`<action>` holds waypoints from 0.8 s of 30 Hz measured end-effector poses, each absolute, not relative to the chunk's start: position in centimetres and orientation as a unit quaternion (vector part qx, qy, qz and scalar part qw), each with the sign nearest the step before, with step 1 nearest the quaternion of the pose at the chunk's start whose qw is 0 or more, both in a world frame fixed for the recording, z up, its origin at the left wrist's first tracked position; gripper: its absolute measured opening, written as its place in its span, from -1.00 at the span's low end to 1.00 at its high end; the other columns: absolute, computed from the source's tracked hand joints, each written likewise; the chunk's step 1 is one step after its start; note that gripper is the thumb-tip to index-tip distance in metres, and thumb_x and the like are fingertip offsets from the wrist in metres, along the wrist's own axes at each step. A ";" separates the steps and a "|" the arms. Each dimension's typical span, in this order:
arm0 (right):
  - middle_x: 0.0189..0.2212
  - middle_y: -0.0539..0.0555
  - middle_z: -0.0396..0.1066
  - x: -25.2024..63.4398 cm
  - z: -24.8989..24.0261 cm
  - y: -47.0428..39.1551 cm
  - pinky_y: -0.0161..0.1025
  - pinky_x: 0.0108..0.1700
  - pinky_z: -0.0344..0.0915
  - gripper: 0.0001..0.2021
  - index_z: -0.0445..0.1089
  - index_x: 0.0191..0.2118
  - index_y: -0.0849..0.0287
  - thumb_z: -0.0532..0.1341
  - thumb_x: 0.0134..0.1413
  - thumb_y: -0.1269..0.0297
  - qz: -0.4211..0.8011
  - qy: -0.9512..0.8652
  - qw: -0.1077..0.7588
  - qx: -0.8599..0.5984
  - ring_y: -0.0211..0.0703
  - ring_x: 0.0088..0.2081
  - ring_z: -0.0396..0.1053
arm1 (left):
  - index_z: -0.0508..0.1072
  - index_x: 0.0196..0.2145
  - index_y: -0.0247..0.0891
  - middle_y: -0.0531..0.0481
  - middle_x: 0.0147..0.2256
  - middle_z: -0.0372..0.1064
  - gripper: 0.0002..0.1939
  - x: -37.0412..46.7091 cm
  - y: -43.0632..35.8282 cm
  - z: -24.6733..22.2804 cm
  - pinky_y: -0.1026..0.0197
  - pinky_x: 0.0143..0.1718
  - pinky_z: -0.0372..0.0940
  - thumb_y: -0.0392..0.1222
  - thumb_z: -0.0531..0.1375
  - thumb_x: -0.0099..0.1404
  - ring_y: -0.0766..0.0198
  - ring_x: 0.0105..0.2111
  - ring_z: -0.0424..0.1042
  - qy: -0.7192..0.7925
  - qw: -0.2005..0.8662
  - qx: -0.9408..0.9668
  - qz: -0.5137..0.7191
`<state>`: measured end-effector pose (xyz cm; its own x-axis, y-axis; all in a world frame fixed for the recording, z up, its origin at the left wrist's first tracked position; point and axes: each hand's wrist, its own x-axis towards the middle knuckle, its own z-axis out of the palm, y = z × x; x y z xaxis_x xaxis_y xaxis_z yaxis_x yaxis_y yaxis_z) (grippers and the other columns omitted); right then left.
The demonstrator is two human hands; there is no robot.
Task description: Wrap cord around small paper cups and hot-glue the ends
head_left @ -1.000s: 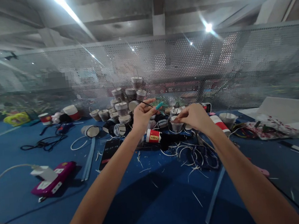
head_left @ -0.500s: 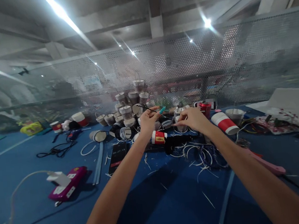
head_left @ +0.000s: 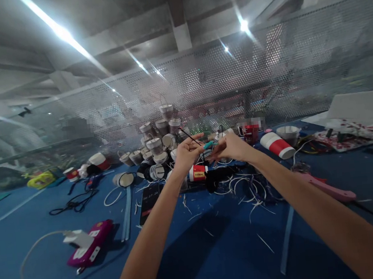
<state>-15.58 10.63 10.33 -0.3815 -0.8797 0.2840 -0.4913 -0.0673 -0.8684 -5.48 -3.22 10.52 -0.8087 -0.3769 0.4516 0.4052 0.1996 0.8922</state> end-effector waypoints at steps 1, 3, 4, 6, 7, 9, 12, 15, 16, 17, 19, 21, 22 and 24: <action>-0.57 0.11 0.47 -15.6 10.4 10.6 -0.24 -0.38 0.37 -0.81 0.49 -0.51 0.22 0.35 -0.34 0.22 -0.506 0.669 0.161 -0.521 -0.16 -0.49 0.43 | 0.42 -0.20 -0.33 0.08 -0.52 0.42 -0.52 -5.5 -3.2 10.6 0.37 -0.40 0.24 -0.24 0.34 -0.15 0.44 -0.50 0.37 -0.707 0.310 -0.012 -0.636; -0.59 0.09 0.46 -15.7 10.5 10.6 -0.27 -0.44 0.33 -0.85 0.48 -0.54 0.23 0.34 -0.33 0.25 -0.490 0.692 0.094 -0.522 -0.18 -0.51 0.41 | 0.42 -0.20 -0.33 0.06 -0.52 0.44 -0.52 -5.4 -3.1 10.7 0.35 -0.38 0.26 -0.25 0.34 -0.15 0.40 -0.49 0.40 -0.701 0.315 -0.016 -0.639; -0.59 0.09 0.46 -15.6 10.6 10.6 -0.29 -0.45 0.30 -0.87 0.48 -0.55 0.22 0.33 -0.32 0.27 -0.480 0.700 0.062 -0.525 -0.19 -0.51 0.40 | 0.42 -0.20 -0.33 0.05 -0.52 0.44 -0.53 -5.4 -3.1 10.7 0.34 -0.38 0.26 -0.25 0.34 -0.14 0.39 -0.48 0.41 -0.699 0.320 -0.017 -0.640; -0.59 0.07 0.45 -15.5 10.7 10.6 -0.32 -0.46 0.27 -0.92 0.47 -0.55 0.22 0.30 -0.28 0.32 -0.464 0.706 0.018 -0.535 -0.21 -0.51 0.39 | 0.42 -0.20 -0.34 0.04 -0.52 0.45 -0.53 -5.4 -3.2 10.7 0.32 -0.37 0.27 -0.24 0.34 -0.14 0.37 -0.48 0.41 -0.694 0.330 -0.015 -0.640; -0.59 0.06 0.45 -15.4 10.8 10.6 -0.33 -0.45 0.26 -0.93 0.47 -0.56 0.22 0.29 -0.26 0.34 -0.457 0.707 0.005 -0.539 -0.23 -0.50 0.39 | 0.42 -0.20 -0.34 0.04 -0.53 0.45 -0.53 -5.4 -3.2 10.7 0.32 -0.37 0.27 -0.24 0.34 -0.14 0.37 -0.49 0.41 -0.691 0.335 -0.014 -0.640; -0.59 0.05 0.45 -15.2 10.8 10.6 -0.35 -0.45 0.24 -0.96 0.45 -0.57 0.23 0.27 -0.24 0.37 -0.448 0.709 -0.015 -0.544 -0.25 -0.50 0.38 | 0.41 -0.19 -0.35 0.04 -0.53 0.45 -0.51 -5.5 -3.3 10.6 0.31 -0.37 0.27 -0.22 0.34 -0.14 0.37 -0.50 0.41 -0.685 0.343 -0.016 -0.643; -0.61 0.03 0.43 -14.9 10.8 10.5 -0.36 -0.48 0.19 -0.94 0.43 -0.59 0.23 0.26 -0.23 0.37 -0.429 0.722 -0.061 -0.539 -0.28 -0.53 0.36 | 0.39 -0.16 -0.34 0.06 -0.54 0.45 -0.48 -5.5 -3.4 10.6 0.32 -0.35 0.26 -0.21 0.34 -0.13 0.38 -0.50 0.41 -0.675 0.350 -0.021 -0.649; -0.62 0.03 0.42 -14.8 10.7 10.4 -0.34 -0.51 0.15 -0.91 0.41 -0.59 0.22 0.26 -0.21 0.33 -0.410 0.737 -0.109 -0.526 -0.28 -0.55 0.33 | 0.38 -0.13 -0.34 0.06 -0.54 0.45 -0.47 -5.6 -3.4 10.5 0.32 -0.34 0.26 -0.21 0.34 -0.12 0.39 -0.49 0.41 -0.670 0.354 -0.023 -0.652; -0.62 0.03 0.42 -14.8 10.7 10.3 -0.33 -0.52 0.15 -0.90 0.41 -0.59 0.22 0.27 -0.21 0.31 -0.407 0.739 -0.119 -0.523 -0.27 -0.55 0.33 | 0.38 -0.13 -0.33 0.06 -0.54 0.44 -0.47 -5.6 -3.4 10.5 0.32 -0.34 0.26 -0.21 0.33 -0.11 0.39 -0.50 0.41 -0.671 0.354 -0.024 -0.651; -0.61 0.04 0.42 -14.9 10.6 10.3 -0.33 -0.51 0.16 -0.89 0.41 -0.59 0.22 0.27 -0.21 0.30 -0.408 0.738 -0.119 -0.525 -0.26 -0.54 0.34 | 0.38 -0.12 -0.33 0.07 -0.54 0.44 -0.47 -5.6 -3.5 10.5 0.32 -0.34 0.26 -0.21 0.33 -0.11 0.39 -0.50 0.41 -0.671 0.354 -0.025 -0.651; -0.58 0.06 0.44 -14.9 10.6 10.4 -0.31 -0.47 0.21 -0.88 0.42 -0.55 0.22 0.27 -0.20 0.27 -0.424 0.724 -0.077 -0.539 -0.24 -0.52 0.36 | 0.38 -0.12 -0.33 0.08 -0.55 0.43 -0.47 -5.6 -3.5 10.5 0.33 -0.35 0.25 -0.21 0.33 -0.10 0.40 -0.50 0.41 -0.674 0.353 -0.026 -0.648; -0.54 0.08 0.46 -14.9 10.7 10.5 -0.30 -0.43 0.27 -0.85 0.45 -0.49 0.22 0.25 -0.17 0.23 -0.446 0.697 0.025 -0.562 -0.24 -0.52 0.39 | 0.38 -0.13 -0.32 0.10 -0.56 0.42 -0.48 -5.6 -3.6 10.5 0.34 -0.35 0.25 -0.21 0.33 -0.10 0.40 -0.49 0.41 -0.675 0.353 -0.026 -0.647; -0.51 0.08 0.48 -14.9 10.7 10.6 -0.29 -0.41 0.30 -0.84 0.46 -0.47 0.21 0.24 -0.15 0.21 -0.452 0.680 0.086 -0.570 -0.24 -0.52 0.40 | 0.39 -0.13 -0.31 0.10 -0.57 0.41 -0.48 -5.5 -3.6 10.5 0.34 -0.35 0.25 -0.22 0.33 -0.11 0.40 -0.48 0.41 -0.676 0.351 -0.026 -0.647; -0.47 0.09 0.50 -15.0 10.8 10.9 -0.28 -0.37 0.34 -0.83 0.47 -0.45 0.20 0.23 -0.13 0.21 -0.452 0.654 0.186 -0.577 -0.23 -0.50 0.42 | 0.39 -0.14 -0.31 0.11 -0.58 0.41 -0.48 -5.5 -3.6 10.6 0.33 -0.34 0.26 -0.21 0.33 -0.11 0.39 -0.48 0.41 -0.683 0.340 -0.025 -0.646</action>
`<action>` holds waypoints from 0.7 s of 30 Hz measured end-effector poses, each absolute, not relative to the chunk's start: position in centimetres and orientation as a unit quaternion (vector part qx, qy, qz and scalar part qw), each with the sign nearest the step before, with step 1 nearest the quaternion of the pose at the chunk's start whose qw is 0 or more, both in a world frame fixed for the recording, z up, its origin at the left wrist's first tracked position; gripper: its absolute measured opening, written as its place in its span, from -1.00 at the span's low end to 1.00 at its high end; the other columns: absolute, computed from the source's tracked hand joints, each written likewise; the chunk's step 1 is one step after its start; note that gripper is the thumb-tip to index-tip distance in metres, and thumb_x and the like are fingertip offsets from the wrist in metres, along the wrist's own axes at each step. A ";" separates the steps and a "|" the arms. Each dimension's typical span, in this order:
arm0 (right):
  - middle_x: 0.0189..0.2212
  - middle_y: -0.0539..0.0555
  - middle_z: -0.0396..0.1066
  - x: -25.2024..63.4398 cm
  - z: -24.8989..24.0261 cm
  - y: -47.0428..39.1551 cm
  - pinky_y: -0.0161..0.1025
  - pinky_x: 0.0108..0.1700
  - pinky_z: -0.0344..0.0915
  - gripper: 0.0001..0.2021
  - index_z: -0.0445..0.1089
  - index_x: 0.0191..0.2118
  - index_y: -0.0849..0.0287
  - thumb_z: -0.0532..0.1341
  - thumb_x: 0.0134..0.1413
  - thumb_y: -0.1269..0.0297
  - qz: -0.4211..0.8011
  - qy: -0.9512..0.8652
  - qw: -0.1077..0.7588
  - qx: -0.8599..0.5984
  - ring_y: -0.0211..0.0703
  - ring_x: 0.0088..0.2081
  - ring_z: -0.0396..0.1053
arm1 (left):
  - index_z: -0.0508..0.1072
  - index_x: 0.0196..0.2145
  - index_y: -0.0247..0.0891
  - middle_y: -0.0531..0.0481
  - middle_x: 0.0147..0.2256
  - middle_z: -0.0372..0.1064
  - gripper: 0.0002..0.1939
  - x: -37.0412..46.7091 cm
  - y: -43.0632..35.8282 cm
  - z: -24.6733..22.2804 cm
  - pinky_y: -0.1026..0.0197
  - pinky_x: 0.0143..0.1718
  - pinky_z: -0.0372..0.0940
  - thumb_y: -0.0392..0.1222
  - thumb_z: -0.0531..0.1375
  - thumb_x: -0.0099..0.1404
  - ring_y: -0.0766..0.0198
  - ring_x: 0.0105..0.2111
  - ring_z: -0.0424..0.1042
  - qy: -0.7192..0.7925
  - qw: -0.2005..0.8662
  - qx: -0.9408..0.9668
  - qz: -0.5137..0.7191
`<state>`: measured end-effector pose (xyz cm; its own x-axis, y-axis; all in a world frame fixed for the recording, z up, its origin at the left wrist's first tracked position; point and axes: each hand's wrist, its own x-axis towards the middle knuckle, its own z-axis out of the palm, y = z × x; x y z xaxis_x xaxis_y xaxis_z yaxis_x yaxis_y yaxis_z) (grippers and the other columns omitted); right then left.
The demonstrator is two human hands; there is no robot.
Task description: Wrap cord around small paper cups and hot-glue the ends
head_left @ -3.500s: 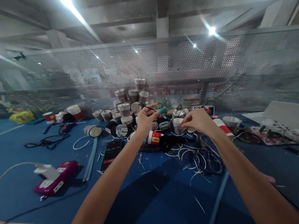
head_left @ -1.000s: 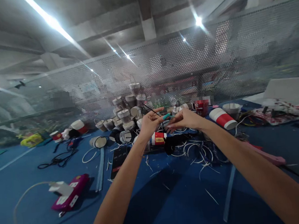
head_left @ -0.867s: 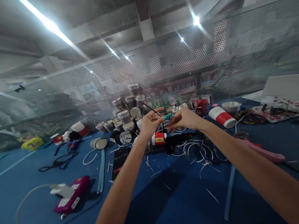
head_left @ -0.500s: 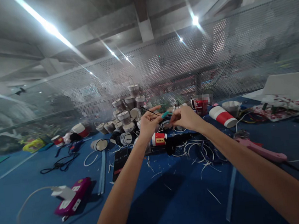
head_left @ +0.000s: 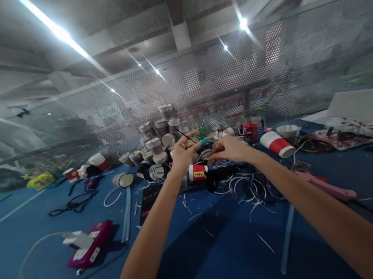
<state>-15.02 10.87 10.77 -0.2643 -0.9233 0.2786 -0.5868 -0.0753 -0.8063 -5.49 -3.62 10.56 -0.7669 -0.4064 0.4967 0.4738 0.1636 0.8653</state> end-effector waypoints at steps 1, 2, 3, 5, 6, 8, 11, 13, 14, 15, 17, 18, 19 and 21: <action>-0.46 0.09 0.50 -15.1 10.8 11.0 -0.27 -0.35 0.35 -0.83 0.48 -0.44 0.20 0.24 -0.15 0.22 -0.448 0.648 0.214 -0.578 -0.22 -0.48 0.43 | 0.39 -0.14 -0.31 0.11 -0.58 0.41 -0.49 -5.5 -3.6 10.6 0.32 -0.33 0.26 -0.21 0.33 -0.11 0.38 -0.48 0.41 -0.686 0.335 -0.024 -0.646; -0.47 0.09 0.50 -15.2 10.8 11.0 -0.27 -0.33 0.36 -0.84 0.49 -0.44 0.20 0.25 -0.17 0.23 -0.443 0.647 0.226 -0.578 -0.21 -0.46 0.44 | 0.39 -0.14 -0.31 0.10 -0.58 0.41 -0.48 -5.5 -3.6 10.6 0.31 -0.33 0.26 -0.21 0.33 -0.11 0.38 -0.48 0.41 -0.690 0.328 -0.023 -0.645; -0.48 0.09 0.50 -15.3 10.8 11.0 -0.27 -0.32 0.36 -0.84 0.50 -0.44 0.20 0.27 -0.20 0.24 -0.438 0.652 0.223 -0.577 -0.19 -0.45 0.44 | 0.38 -0.13 -0.32 0.10 -0.58 0.41 -0.48 -5.5 -3.6 10.5 0.31 -0.33 0.27 -0.20 0.33 -0.11 0.38 -0.48 0.41 -0.692 0.324 -0.023 -0.645; -0.51 0.10 0.50 -15.6 10.7 10.9 -0.27 -0.33 0.36 -0.86 0.50 -0.46 0.21 0.29 -0.24 0.28 -0.423 0.675 0.185 -0.575 -0.17 -0.44 0.44 | 0.37 -0.12 -0.32 0.10 -0.59 0.41 -0.47 -5.5 -3.6 10.5 0.29 -0.31 0.27 -0.21 0.33 -0.11 0.37 -0.47 0.41 -0.697 0.317 -0.025 -0.643; -0.52 0.10 0.49 -15.8 10.7 10.9 -0.28 -0.33 0.35 -0.88 0.51 -0.48 0.21 0.29 -0.25 0.30 -0.414 0.690 0.157 -0.572 -0.17 -0.43 0.44 | 0.37 -0.12 -0.33 0.10 -0.59 0.41 -0.46 -5.5 -3.6 10.4 0.28 -0.30 0.27 -0.21 0.33 -0.11 0.37 -0.47 0.42 -0.699 0.315 -0.026 -0.642; -0.53 0.10 0.49 -16.1 10.6 10.7 -0.29 -0.35 0.33 -0.91 0.51 -0.50 0.21 0.29 -0.27 0.34 -0.394 0.721 0.099 -0.561 -0.17 -0.43 0.43 | 0.36 -0.12 -0.34 0.10 -0.59 0.41 -0.46 -5.6 -3.6 10.3 0.27 -0.29 0.27 -0.22 0.33 -0.11 0.36 -0.45 0.42 -0.702 0.312 -0.024 -0.640; -0.56 0.08 0.48 -16.3 10.4 10.5 -0.30 -0.40 0.29 -0.91 0.51 -0.52 0.18 0.30 -0.29 0.32 -0.365 0.766 0.020 -0.530 -0.18 -0.45 0.41 | 0.35 -0.12 -0.36 0.09 -0.59 0.42 -0.44 -5.8 -3.6 10.0 0.28 -0.30 0.27 -0.22 0.34 -0.13 0.36 -0.47 0.41 -0.701 0.316 -0.012 -0.639; -0.58 0.06 0.46 -16.3 10.4 10.6 -0.31 -0.45 0.24 -0.90 0.50 -0.55 0.17 0.30 -0.30 0.28 -0.343 0.791 -0.034 -0.506 -0.19 -0.47 0.40 | 0.36 -0.13 -0.36 0.10 -0.60 0.41 -0.43 -6.1 -3.7 9.7 0.30 -0.35 0.26 -0.22 0.34 -0.15 0.38 -0.51 0.39 -0.700 0.323 -0.002 -0.637; -0.60 0.05 0.45 -16.2 10.4 10.6 -0.32 -0.47 0.21 -0.90 0.49 -0.57 0.18 0.31 -0.30 0.27 -0.333 0.799 -0.057 -0.498 -0.20 -0.48 0.38 | 0.36 -0.13 -0.37 0.11 -0.61 0.40 -0.44 -6.2 -3.8 9.5 0.32 -0.39 0.24 -0.21 0.34 -0.15 0.40 -0.54 0.37 -0.700 0.326 0.002 -0.635; -0.61 0.04 0.45 -16.1 10.4 10.6 -0.33 -0.48 0.18 -0.90 0.48 -0.58 0.18 0.31 -0.30 0.26 -0.326 0.802 -0.074 -0.495 -0.21 -0.49 0.37 | 0.36 -0.13 -0.37 0.12 -0.62 0.39 -0.44 -6.3 -3.8 9.4 0.34 -0.42 0.23 -0.21 0.34 -0.14 0.42 -0.57 0.35 -0.700 0.329 0.005 -0.633; -0.61 0.03 0.44 -15.9 10.4 10.5 -0.34 -0.49 0.14 -0.90 0.46 -0.60 0.18 0.31 -0.30 0.26 -0.323 0.802 -0.087 -0.494 -0.24 -0.50 0.35 | 0.35 -0.14 -0.37 0.15 -0.64 0.36 -0.45 -6.4 -3.8 9.1 0.36 -0.48 0.19 -0.19 0.34 -0.12 0.46 -0.62 0.29 -0.701 0.330 0.005 -0.632; -0.60 0.02 0.44 -15.7 10.3 10.4 -0.34 -0.49 0.13 -0.90 0.45 -0.61 0.18 0.31 -0.29 0.27 -0.327 0.801 -0.087 -0.494 -0.25 -0.51 0.34 | 0.35 -0.14 -0.37 0.17 -0.65 0.34 -0.46 -6.4 -3.8 9.1 0.37 -0.49 0.18 -0.19 0.33 -0.12 0.48 -0.63 0.27 -0.700 0.330 0.003 -0.633; -0.60 0.02 0.44 -15.6 10.2 10.3 -0.35 -0.50 0.12 -0.89 0.44 -0.61 0.19 0.31 -0.29 0.27 -0.332 0.800 -0.086 -0.493 -0.26 -0.51 0.34 | 0.35 -0.13 -0.37 0.18 -0.66 0.33 -0.46 -6.4 -3.8 9.1 0.38 -0.49 0.17 -0.18 0.33 -0.11 0.48 -0.63 0.27 -0.698 0.330 0.002 -0.636; -0.59 0.02 0.43 -15.5 10.0 10.1 -0.35 -0.50 0.10 -0.87 0.42 -0.63 0.19 0.31 -0.29 0.25 -0.341 0.797 -0.091 -0.490 -0.27 -0.51 0.32 | 0.34 -0.14 -0.36 0.19 -0.66 0.33 -0.46 -6.4 -3.6 9.1 0.38 -0.47 0.18 -0.18 0.33 -0.11 0.48 -0.62 0.28 -0.692 0.331 0.004 -0.642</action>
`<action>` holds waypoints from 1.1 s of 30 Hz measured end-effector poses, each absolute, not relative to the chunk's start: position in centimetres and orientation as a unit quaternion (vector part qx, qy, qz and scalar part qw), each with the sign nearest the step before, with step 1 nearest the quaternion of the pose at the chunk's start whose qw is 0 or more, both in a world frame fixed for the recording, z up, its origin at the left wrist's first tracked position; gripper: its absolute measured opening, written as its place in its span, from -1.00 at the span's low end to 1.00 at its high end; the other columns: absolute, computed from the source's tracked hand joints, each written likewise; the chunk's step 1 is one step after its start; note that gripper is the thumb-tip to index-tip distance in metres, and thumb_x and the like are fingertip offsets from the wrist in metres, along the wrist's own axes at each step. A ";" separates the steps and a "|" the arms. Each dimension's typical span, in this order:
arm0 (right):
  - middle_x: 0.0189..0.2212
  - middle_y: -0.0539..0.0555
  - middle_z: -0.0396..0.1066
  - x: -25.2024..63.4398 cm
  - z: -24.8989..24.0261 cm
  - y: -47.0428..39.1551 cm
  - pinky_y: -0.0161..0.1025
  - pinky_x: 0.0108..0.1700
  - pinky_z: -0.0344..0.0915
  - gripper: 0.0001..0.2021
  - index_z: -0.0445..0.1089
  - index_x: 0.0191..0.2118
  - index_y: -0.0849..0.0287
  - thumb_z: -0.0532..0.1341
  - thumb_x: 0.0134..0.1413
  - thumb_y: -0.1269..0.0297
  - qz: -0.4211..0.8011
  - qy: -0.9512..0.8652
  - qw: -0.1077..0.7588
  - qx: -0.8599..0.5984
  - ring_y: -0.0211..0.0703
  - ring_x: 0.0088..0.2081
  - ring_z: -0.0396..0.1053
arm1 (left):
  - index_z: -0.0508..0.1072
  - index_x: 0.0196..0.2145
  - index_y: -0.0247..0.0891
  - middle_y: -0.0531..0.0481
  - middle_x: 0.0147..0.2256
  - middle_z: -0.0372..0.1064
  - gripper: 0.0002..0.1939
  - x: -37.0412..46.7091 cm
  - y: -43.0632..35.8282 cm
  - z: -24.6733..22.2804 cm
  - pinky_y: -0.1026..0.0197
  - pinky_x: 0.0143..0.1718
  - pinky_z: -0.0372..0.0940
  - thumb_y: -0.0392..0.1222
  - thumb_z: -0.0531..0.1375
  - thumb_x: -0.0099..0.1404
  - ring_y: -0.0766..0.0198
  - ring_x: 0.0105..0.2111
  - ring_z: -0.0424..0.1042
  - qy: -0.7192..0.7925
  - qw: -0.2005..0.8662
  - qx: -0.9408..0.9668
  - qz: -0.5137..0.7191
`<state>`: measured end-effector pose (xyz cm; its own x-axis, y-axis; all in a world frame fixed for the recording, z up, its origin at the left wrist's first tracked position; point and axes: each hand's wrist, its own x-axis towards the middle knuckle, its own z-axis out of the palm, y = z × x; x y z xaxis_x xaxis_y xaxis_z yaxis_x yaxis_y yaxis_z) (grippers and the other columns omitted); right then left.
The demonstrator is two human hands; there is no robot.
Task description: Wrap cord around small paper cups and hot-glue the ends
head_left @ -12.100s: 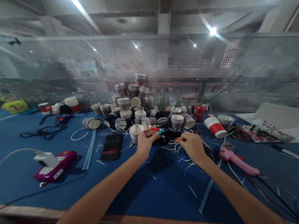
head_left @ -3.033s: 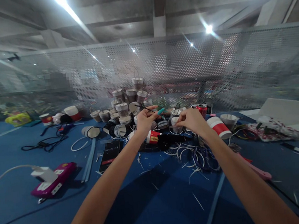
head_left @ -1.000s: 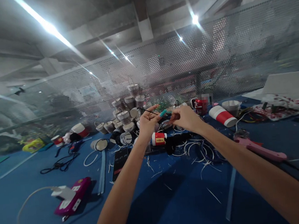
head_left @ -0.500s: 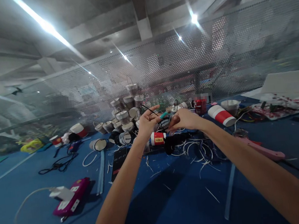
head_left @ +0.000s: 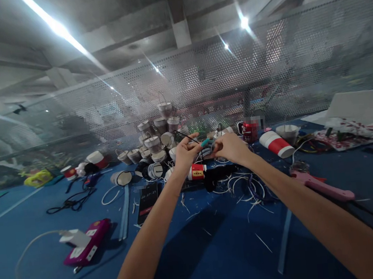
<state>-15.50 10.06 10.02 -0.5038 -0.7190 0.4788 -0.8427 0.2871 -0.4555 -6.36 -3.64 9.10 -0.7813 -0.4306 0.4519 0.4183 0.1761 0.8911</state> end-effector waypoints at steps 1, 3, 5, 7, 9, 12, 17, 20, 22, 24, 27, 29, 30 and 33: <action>-0.60 0.01 0.42 -15.5 9.9 9.9 -0.35 -0.51 0.08 -0.85 0.40 -0.64 0.20 0.32 -0.29 0.24 0.346 -0.795 0.095 0.489 -0.28 -0.52 0.31 | 0.34 -0.14 -0.36 0.18 -0.66 0.33 -0.46 -6.4 -3.6 9.1 0.37 -0.45 0.20 -0.18 0.33 -0.12 0.47 -0.61 0.30 -0.689 0.332 0.006 -0.645; -0.61 0.00 0.40 -15.4 9.7 9.8 -0.35 -0.53 0.06 -0.82 0.38 -0.65 0.20 0.31 -0.29 0.22 0.354 -0.790 0.106 0.489 -0.29 -0.54 0.29 | 0.35 -0.14 -0.35 0.16 -0.64 0.36 -0.46 -6.4 -3.6 9.1 0.35 -0.41 0.23 -0.18 0.34 -0.12 0.44 -0.57 0.34 -0.683 0.334 0.007 -0.650; -0.62 0.00 0.39 -15.4 9.6 9.7 -0.35 -0.54 0.05 -0.79 0.36 -0.66 0.21 0.31 -0.28 0.18 0.360 -0.787 0.114 0.488 -0.29 -0.55 0.28 | 0.35 -0.15 -0.35 0.13 -0.62 0.38 -0.47 -6.5 -3.7 9.0 0.33 -0.39 0.24 -0.17 0.34 -0.12 0.40 -0.54 0.38 -0.678 0.337 0.007 -0.653; -0.63 0.01 0.39 -15.5 9.6 9.8 -0.35 -0.54 0.07 -0.76 0.37 -0.65 0.21 0.31 -0.28 0.14 0.364 -0.781 0.104 0.496 -0.27 -0.55 0.30 | 0.36 -0.16 -0.34 0.11 -0.61 0.39 -0.47 -6.5 -3.9 8.9 0.32 -0.40 0.25 -0.16 0.34 -0.13 0.39 -0.53 0.39 -0.677 0.340 0.008 -0.653; -0.63 0.03 0.41 -15.6 9.7 10.0 -0.35 -0.51 0.14 -0.78 0.41 -0.61 0.21 0.30 -0.25 0.14 0.370 -0.769 0.056 0.519 -0.26 -0.55 0.33 | 0.36 -0.17 -0.34 0.10 -0.61 0.40 -0.48 -6.6 -4.1 8.8 0.32 -0.40 0.25 -0.17 0.34 -0.13 0.38 -0.53 0.39 -0.677 0.342 0.009 -0.651; -0.59 0.04 0.46 -15.9 9.8 10.3 -0.34 -0.44 0.24 -0.86 0.49 -0.48 0.19 0.25 -0.15 0.23 0.368 -0.749 -0.035 0.549 -0.27 -0.55 0.37 | 0.37 -0.17 -0.34 0.09 -0.60 0.41 -0.49 -6.6 -4.3 8.9 0.31 -0.39 0.26 -0.19 0.34 -0.13 0.36 -0.51 0.41 -0.678 0.338 0.000 -0.653; -0.53 0.05 0.50 -16.2 10.0 10.3 -0.36 -0.41 0.27 -0.88 0.52 -0.44 0.18 0.25 -0.20 0.39 0.346 -0.761 -0.030 0.549 -0.22 -0.45 0.42 | 0.38 -0.19 -0.33 0.09 -0.60 0.42 -0.51 -6.3 -4.1 9.3 0.33 -0.39 0.25 -0.24 0.34 -0.13 0.38 -0.52 0.40 -0.676 0.327 -0.007 -0.661; -0.55 0.04 0.49 -16.2 10.0 10.2 -0.36 -0.44 0.24 -0.91 0.52 -0.48 0.17 0.27 -0.23 0.39 0.335 -0.774 0.004 0.537 -0.20 -0.44 0.41 | 0.36 -0.16 -0.34 0.09 -0.60 0.41 -0.49 -6.4 -4.2 9.3 0.32 -0.39 0.25 -0.22 0.34 -0.12 0.39 -0.53 0.39 -0.682 0.324 -0.007 -0.656; -0.57 0.05 0.48 -16.1 10.1 10.2 -0.35 -0.46 0.22 -0.92 0.52 -0.50 0.17 0.27 -0.23 0.35 0.330 -0.785 0.035 0.523 -0.19 -0.45 0.40 | 0.36 -0.14 -0.34 0.10 -0.61 0.41 -0.47 -6.5 -4.3 9.1 0.33 -0.40 0.25 -0.22 0.34 -0.13 0.40 -0.54 0.38 -0.682 0.324 -0.002 -0.656; -0.57 0.05 0.47 -15.9 10.1 10.3 -0.34 -0.48 0.19 -0.92 0.51 -0.52 0.17 0.28 -0.23 0.31 0.329 -0.793 0.062 0.508 -0.20 -0.47 0.39 | 0.35 -0.14 -0.35 0.09 -0.61 0.41 -0.45 -6.6 -4.4 9.0 0.33 -0.42 0.25 -0.22 0.35 -0.14 0.40 -0.55 0.38 -0.680 0.322 0.004 -0.659; -0.59 0.02 0.46 -15.6 10.2 10.3 -0.35 -0.49 0.14 -0.93 0.49 -0.55 0.15 0.30 -0.26 0.28 0.329 -0.802 0.081 0.492 -0.24 -0.51 0.35 | 0.35 -0.13 -0.35 0.08 -0.59 0.42 -0.45 -6.7 -4.4 8.8 0.32 -0.44 0.25 -0.21 0.34 -0.13 0.38 -0.54 0.39 -0.679 0.317 0.006 -0.662; -0.60 0.00 0.44 -15.5 10.2 10.3 -0.35 -0.50 0.11 -0.93 0.48 -0.57 0.15 0.31 -0.28 0.28 0.327 -0.806 0.086 0.486 -0.26 -0.51 0.33 | 0.35 -0.13 -0.35 0.09 -0.60 0.41 -0.45 -6.7 -4.3 8.8 0.33 -0.45 0.24 -0.21 0.34 -0.12 0.39 -0.55 0.38 -0.680 0.319 0.009 -0.660; -0.60 -0.01 0.44 -15.5 10.1 10.2 -0.35 -0.50 0.10 -0.93 0.47 -0.58 0.15 0.32 -0.29 0.27 0.328 -0.806 0.088 0.484 -0.26 -0.51 0.33 | 0.35 -0.12 -0.35 0.09 -0.61 0.41 -0.45 -6.7 -4.3 8.8 0.34 -0.45 0.23 -0.22 0.33 -0.12 0.41 -0.56 0.37 -0.682 0.320 0.010 -0.658; -0.60 -0.01 0.43 -15.5 9.8 10.0 -0.36 -0.52 0.06 -0.89 0.44 -0.61 0.16 0.32 -0.31 0.24 0.333 -0.805 0.096 0.481 -0.27 -0.51 0.32 | 0.36 -0.13 -0.35 0.12 -0.63 0.39 -0.47 -6.6 -4.2 8.9 0.36 -0.47 0.21 -0.23 0.33 -0.10 0.45 -0.60 0.33 -0.688 0.321 0.009 -0.651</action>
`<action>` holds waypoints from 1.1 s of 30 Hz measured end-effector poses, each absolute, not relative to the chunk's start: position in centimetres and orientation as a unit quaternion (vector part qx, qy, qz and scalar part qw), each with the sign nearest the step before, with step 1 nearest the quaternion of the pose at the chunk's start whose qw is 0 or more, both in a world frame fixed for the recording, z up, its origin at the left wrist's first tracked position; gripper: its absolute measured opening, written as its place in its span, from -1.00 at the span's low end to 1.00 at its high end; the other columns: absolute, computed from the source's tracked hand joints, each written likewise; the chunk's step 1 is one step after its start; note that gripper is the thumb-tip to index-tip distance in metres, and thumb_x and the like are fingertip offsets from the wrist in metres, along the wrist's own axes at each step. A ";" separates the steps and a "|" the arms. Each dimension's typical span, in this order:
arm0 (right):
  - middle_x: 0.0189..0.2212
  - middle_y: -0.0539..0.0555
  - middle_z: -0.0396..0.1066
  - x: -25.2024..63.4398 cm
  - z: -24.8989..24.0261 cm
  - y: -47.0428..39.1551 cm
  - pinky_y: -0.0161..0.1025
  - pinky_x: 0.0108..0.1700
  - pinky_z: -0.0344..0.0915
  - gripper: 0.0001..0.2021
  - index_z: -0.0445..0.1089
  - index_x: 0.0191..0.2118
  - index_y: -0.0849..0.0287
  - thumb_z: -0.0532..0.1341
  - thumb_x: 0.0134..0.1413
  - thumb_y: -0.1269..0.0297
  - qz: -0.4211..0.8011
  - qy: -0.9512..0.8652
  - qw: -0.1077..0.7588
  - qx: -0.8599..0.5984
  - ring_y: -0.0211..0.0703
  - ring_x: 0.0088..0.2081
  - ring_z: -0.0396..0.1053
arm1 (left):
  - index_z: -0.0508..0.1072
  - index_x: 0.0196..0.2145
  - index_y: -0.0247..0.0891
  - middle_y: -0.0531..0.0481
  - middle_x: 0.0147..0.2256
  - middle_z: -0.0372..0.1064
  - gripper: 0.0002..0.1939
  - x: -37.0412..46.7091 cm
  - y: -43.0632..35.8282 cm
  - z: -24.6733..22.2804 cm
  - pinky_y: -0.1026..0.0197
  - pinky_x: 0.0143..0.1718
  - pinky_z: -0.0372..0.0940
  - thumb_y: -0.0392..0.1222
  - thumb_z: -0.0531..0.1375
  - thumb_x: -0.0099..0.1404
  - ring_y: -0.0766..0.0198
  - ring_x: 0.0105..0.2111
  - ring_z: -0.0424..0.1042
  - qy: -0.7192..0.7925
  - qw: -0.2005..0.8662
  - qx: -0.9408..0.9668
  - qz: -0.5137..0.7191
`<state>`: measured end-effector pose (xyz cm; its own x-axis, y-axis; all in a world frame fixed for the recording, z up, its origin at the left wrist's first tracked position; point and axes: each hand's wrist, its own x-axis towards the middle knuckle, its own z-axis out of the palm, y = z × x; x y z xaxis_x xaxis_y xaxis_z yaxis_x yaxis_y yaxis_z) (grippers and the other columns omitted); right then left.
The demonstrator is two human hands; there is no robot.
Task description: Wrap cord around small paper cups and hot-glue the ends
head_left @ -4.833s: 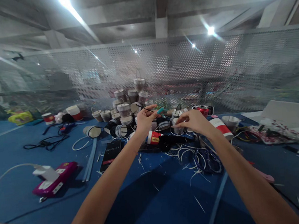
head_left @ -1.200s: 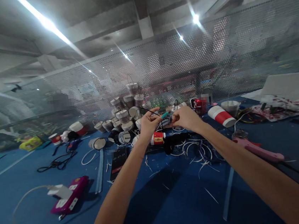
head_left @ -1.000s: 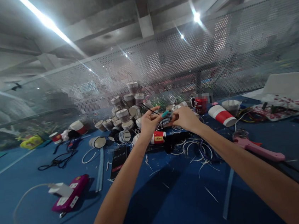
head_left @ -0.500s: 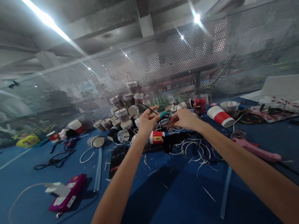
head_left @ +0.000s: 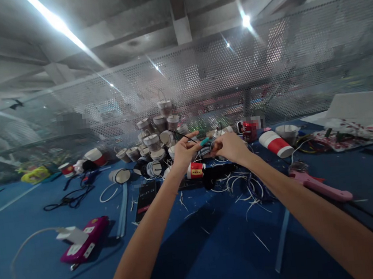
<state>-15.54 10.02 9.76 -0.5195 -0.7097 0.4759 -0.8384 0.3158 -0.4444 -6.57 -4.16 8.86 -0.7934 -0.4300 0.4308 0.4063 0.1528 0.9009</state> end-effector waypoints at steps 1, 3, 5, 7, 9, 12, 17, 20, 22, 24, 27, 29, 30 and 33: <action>-0.59 -0.01 0.43 -15.6 9.6 10.0 -0.36 -0.52 0.06 -0.88 0.43 -0.61 0.16 0.32 -0.31 0.24 0.336 -0.805 0.103 0.478 -0.27 -0.51 0.32 | 0.36 -0.13 -0.35 0.13 -0.63 0.38 -0.48 -6.6 -4.1 8.9 0.37 -0.47 0.21 -0.23 0.33 -0.10 0.47 -0.61 0.31 -0.689 0.322 0.008 -0.649; -0.59 -0.01 0.43 -15.6 9.4 9.8 -0.36 -0.53 0.05 -0.88 0.42 -0.62 0.17 0.32 -0.30 0.25 0.341 -0.806 0.118 0.469 -0.26 -0.51 0.32 | 0.37 -0.14 -0.35 0.14 -0.65 0.37 -0.48 -6.5 -4.1 8.9 0.37 -0.48 0.20 -0.24 0.33 -0.11 0.47 -0.63 0.30 -0.689 0.326 0.010 -0.647; -0.58 0.01 0.44 -15.7 9.3 9.8 -0.36 -0.53 0.08 -0.88 0.42 -0.62 0.18 0.32 -0.30 0.26 0.354 -0.800 0.120 0.469 -0.25 -0.50 0.34 | 0.38 -0.15 -0.34 0.13 -0.64 0.37 -0.49 -6.5 -4.1 8.9 0.36 -0.47 0.22 -0.24 0.33 -0.12 0.44 -0.60 0.32 -0.685 0.331 0.012 -0.649; -0.58 0.02 0.45 -15.9 9.3 9.9 -0.35 -0.50 0.16 -0.87 0.43 -0.60 0.19 0.31 -0.28 0.24 0.382 -0.776 0.063 0.498 -0.24 -0.50 0.36 | 0.39 -0.17 -0.34 0.10 -0.61 0.40 -0.50 -6.5 -4.2 9.0 0.33 -0.43 0.24 -0.24 0.34 -0.14 0.40 -0.56 0.37 -0.679 0.334 0.011 -0.653; -0.55 0.05 0.47 -16.1 9.4 10.0 -0.34 -0.46 0.25 -0.87 0.45 -0.55 0.19 0.28 -0.22 0.24 0.418 -0.731 -0.053 0.537 -0.25 -0.51 0.39 | 0.39 -0.18 -0.34 0.09 -0.60 0.40 -0.49 -6.4 -4.3 9.2 0.32 -0.39 0.26 -0.24 0.35 -0.14 0.39 -0.52 0.39 -0.675 0.335 0.007 -0.657; -0.49 0.09 0.50 -16.5 9.7 10.4 -0.33 -0.41 0.32 -0.87 0.48 -0.49 0.20 0.24 -0.14 0.26 0.442 -0.684 -0.178 0.552 -0.25 -0.50 0.41 | 0.39 -0.16 -0.35 0.13 -0.63 0.37 -0.48 -6.2 -4.4 9.5 0.31 -0.36 0.26 -0.23 0.34 -0.14 0.39 -0.52 0.39 -0.681 0.332 0.005 -0.653; -0.59 0.07 0.47 -16.8 10.2 10.8 -0.33 -0.50 0.25 -0.87 0.49 -0.53 0.19 0.27 -0.20 0.24 0.390 -0.737 -0.074 0.547 -0.25 -0.53 0.38 | 0.41 -0.17 -0.35 0.12 -0.64 0.37 -0.50 -6.0 -4.5 9.9 0.31 -0.37 0.27 -0.25 0.35 -0.15 0.39 -0.54 0.38 -0.693 0.347 0.001 -0.633; -0.64 0.05 0.44 -16.7 10.5 10.9 -0.33 -0.53 0.18 -0.86 0.48 -0.57 0.19 0.29 -0.23 0.22 0.353 -0.767 0.007 0.535 -0.27 -0.56 0.34 | 0.42 -0.20 -0.34 0.08 -0.61 0.40 -0.51 -6.1 -4.8 9.9 0.30 -0.40 0.27 -0.24 0.35 -0.15 0.36 -0.52 0.39 -0.692 0.349 0.002 -0.632; -0.65 0.04 0.43 -16.5 10.6 10.8 -0.33 -0.53 0.16 -0.85 0.48 -0.58 0.19 0.30 -0.25 0.20 0.344 -0.772 0.036 0.533 -0.28 -0.57 0.32 | 0.42 -0.20 -0.35 0.07 -0.61 0.39 -0.52 -6.2 -5.0 9.8 0.31 -0.42 0.26 -0.23 0.35 -0.15 0.36 -0.53 0.39 -0.692 0.353 0.001 -0.630; -0.64 0.03 0.42 -16.3 10.5 10.7 -0.33 -0.51 0.15 -0.86 0.48 -0.58 0.19 0.30 -0.25 0.21 0.340 -0.772 0.053 0.534 -0.29 -0.56 0.31 | 0.40 -0.18 -0.35 0.11 -0.64 0.37 -0.51 -6.2 -5.0 9.6 0.32 -0.42 0.26 -0.22 0.34 -0.13 0.38 -0.54 0.39 -0.689 0.360 0.000 -0.629; -0.61 0.03 0.43 -16.1 10.4 10.5 -0.34 -0.49 0.15 -0.91 0.47 -0.57 0.18 0.30 -0.24 0.28 0.338 -0.772 0.072 0.534 -0.28 -0.54 0.32 | 0.37 -0.14 -0.34 0.17 -0.66 0.33 -0.48 -6.3 -4.7 9.5 0.31 -0.36 0.27 -0.19 0.33 -0.11 0.39 -0.53 0.41 -0.672 0.359 -0.006 -0.648; -0.59 0.02 0.43 -16.0 10.2 10.4 -0.34 -0.48 0.14 -0.94 0.46 -0.57 0.18 0.29 -0.24 0.31 0.338 -0.778 0.092 0.522 -0.28 -0.53 0.32 | 0.35 -0.12 -0.34 0.19 -0.67 0.33 -0.46 -6.3 -4.5 9.4 0.28 -0.30 0.28 -0.18 0.32 -0.10 0.37 -0.50 0.43 -0.661 0.353 -0.010 -0.662; -0.59 0.01 0.43 -15.9 10.2 10.3 -0.34 -0.47 0.14 -0.94 0.45 -0.57 0.18 0.29 -0.24 0.32 0.337 -0.783 0.105 0.513 -0.28 -0.53 0.32 | 0.35 -0.12 -0.34 0.18 -0.66 0.34 -0.46 -6.3 -4.4 9.4 0.26 -0.28 0.28 -0.17 0.32 -0.10 0.36 -0.49 0.44 -0.659 0.350 -0.011 -0.665; -0.60 0.00 0.42 -15.8 10.0 10.3 -0.33 -0.48 0.11 -0.94 0.42 -0.58 0.19 0.28 -0.22 0.33 0.337 -0.795 0.146 0.482 -0.26 -0.52 0.32 | 0.36 -0.15 -0.36 0.11 -0.63 0.39 -0.46 -6.3 -4.4 9.4 0.25 -0.29 0.29 -0.19 0.34 -0.13 0.33 -0.48 0.45 -0.665 0.349 0.003 -0.660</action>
